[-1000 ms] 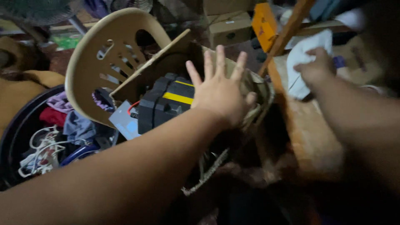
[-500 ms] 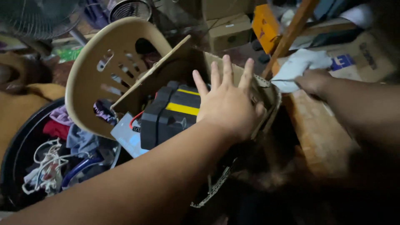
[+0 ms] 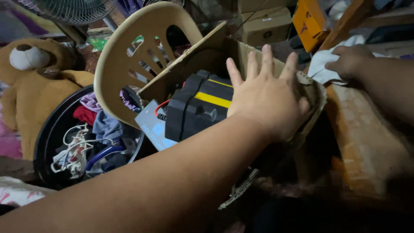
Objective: Clean various objects and electronic components using a cloth.
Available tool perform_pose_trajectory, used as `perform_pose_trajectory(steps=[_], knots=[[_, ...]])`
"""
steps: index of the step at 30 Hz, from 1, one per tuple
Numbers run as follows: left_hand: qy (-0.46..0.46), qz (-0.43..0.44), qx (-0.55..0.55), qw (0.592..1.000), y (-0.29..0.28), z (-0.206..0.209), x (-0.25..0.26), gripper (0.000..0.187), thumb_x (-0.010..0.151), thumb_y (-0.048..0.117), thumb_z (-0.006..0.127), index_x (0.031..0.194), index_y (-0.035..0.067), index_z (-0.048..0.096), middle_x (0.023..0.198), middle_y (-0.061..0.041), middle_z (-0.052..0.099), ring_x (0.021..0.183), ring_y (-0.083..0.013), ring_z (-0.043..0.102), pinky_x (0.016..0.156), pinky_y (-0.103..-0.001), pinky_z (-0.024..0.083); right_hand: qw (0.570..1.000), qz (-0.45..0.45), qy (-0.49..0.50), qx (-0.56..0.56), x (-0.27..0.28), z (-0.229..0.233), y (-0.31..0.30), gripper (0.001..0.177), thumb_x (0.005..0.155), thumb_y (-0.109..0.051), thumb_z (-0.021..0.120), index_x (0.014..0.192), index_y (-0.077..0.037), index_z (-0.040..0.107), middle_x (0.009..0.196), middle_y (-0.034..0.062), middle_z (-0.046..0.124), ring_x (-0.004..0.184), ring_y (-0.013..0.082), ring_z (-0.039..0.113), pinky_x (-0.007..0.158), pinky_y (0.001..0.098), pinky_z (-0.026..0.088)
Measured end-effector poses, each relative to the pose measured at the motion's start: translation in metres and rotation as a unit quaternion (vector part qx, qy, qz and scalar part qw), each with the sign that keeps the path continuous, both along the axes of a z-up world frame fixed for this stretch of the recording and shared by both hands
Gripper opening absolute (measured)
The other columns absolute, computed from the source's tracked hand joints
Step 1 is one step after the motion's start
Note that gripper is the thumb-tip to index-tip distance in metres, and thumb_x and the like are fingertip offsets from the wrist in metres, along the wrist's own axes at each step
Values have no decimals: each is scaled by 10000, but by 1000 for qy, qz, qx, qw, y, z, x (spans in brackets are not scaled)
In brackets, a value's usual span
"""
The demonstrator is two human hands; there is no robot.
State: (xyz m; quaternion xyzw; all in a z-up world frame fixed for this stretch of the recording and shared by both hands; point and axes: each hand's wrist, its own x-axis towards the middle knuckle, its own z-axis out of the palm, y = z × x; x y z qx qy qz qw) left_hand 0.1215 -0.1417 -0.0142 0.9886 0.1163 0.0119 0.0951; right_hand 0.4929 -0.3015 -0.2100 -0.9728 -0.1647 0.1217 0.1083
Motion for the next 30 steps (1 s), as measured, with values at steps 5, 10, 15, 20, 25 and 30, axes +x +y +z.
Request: perform_pose_trajectory(steps=[5, 10, 15, 20, 25, 30], knots=[[11, -5, -18, 1000, 2, 1, -1, 896, 864, 536, 574, 1612, 211, 202, 1685, -213, 80, 1502, -422, 62, 1137, -709, -23, 969, 162, -139, -126, 65, -91, -53, 655, 893, -448, 748, 1436, -114, 595, 1408, 194, 610, 1256, 395, 573, 1055, 485, 433], [6, -14, -47, 999, 7, -7, -2, 858, 871, 500, 602, 1594, 168, 278, 1668, -221, 127, 1533, -438, 102, 1141, -695, -5, 996, 61, -32, -58, -57, -53, -106, 537, 904, -403, 718, 1342, -107, 629, 1254, 160, 674, 1119, 351, 635, 952, 462, 477], [-138, -7, -99, 985, 20, -2, -28, 608, 850, 377, 692, 1387, 124, 559, 1516, -186, 428, 1426, -376, 352, 1180, -644, 162, 978, -94, 130, 135, -134, -28, -159, 430, 916, -358, 676, 1232, -68, 647, 1090, 142, 696, 956, 311, 662, 790, 435, 509], [-139, 77, -42, 986, 72, -3, -69, 573, 871, 363, 675, 1364, 96, 560, 1442, -177, 503, 1364, -372, 422, 1161, -640, 199, 872, -221, 285, 331, -191, 23, -123, 341, 927, -309, 638, 1121, -30, 669, 927, 122, 719, 792, 269, 688, 628, 406, 541], [-152, 234, -43, 959, 100, -13, -83, 679, 864, 411, 681, 1408, 59, 479, 1426, -209, 488, 1328, -407, 415, 1104, -618, 244, 824, -134, 280, 474, -249, 193, 5, 327, 864, -182, 616, 1138, -7, 645, 942, 99, 731, 772, 227, 741, 609, 366, 605], [-28, 330, -223, 917, 98, -23, -79, 649, 952, 441, 587, 1476, 94, 424, 1442, -183, 489, 1352, -384, 446, 1082, -528, 405, 905, 170, 244, 305, -313, 192, 114, 597, 828, -344, 737, 1347, -88, 589, 1276, 140, 641, 1177, 284, 617, 995, 419, 474]])
